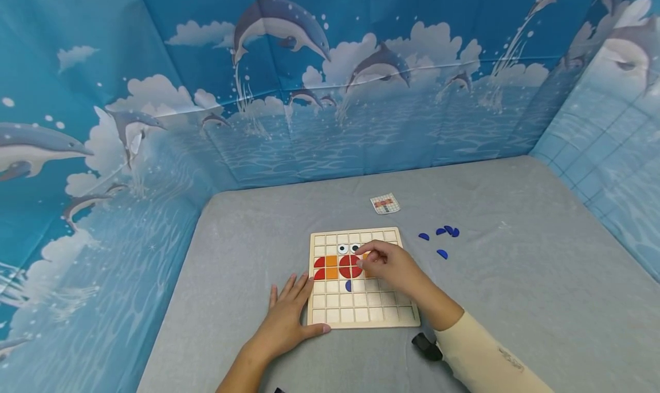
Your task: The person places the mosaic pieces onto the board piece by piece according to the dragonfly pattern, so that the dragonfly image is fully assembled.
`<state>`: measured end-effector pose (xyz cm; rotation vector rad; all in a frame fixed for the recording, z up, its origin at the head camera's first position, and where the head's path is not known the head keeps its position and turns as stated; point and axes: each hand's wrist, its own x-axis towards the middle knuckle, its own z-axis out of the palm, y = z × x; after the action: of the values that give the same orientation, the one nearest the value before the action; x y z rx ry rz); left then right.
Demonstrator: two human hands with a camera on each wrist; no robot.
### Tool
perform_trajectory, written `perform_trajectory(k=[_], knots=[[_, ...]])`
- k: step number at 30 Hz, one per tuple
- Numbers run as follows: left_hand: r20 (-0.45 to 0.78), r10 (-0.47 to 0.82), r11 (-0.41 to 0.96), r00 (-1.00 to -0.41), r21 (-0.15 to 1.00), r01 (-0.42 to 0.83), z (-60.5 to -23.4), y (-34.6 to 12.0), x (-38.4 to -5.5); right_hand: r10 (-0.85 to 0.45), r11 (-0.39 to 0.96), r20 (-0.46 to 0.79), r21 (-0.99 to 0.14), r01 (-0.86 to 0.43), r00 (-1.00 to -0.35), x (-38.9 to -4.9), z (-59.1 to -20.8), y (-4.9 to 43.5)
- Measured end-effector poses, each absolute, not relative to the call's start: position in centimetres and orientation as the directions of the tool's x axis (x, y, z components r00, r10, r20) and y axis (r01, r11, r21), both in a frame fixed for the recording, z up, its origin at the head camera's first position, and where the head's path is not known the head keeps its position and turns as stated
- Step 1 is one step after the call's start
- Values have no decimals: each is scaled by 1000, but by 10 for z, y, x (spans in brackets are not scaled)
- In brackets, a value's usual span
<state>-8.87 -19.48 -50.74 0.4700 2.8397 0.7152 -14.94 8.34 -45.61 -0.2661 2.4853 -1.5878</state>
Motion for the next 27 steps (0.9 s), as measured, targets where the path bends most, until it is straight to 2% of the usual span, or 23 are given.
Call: perform_trajectory(k=[17,27], knots=[[-110,334,835,-936,496,240,-503,-192,-87,-65,429,-98,-901,61,-993,-167,-448,164],[-104,335,835,-936,493,244,-502,-191,-87,12,520,-142,-845,127,-990,-175,-456,209]])
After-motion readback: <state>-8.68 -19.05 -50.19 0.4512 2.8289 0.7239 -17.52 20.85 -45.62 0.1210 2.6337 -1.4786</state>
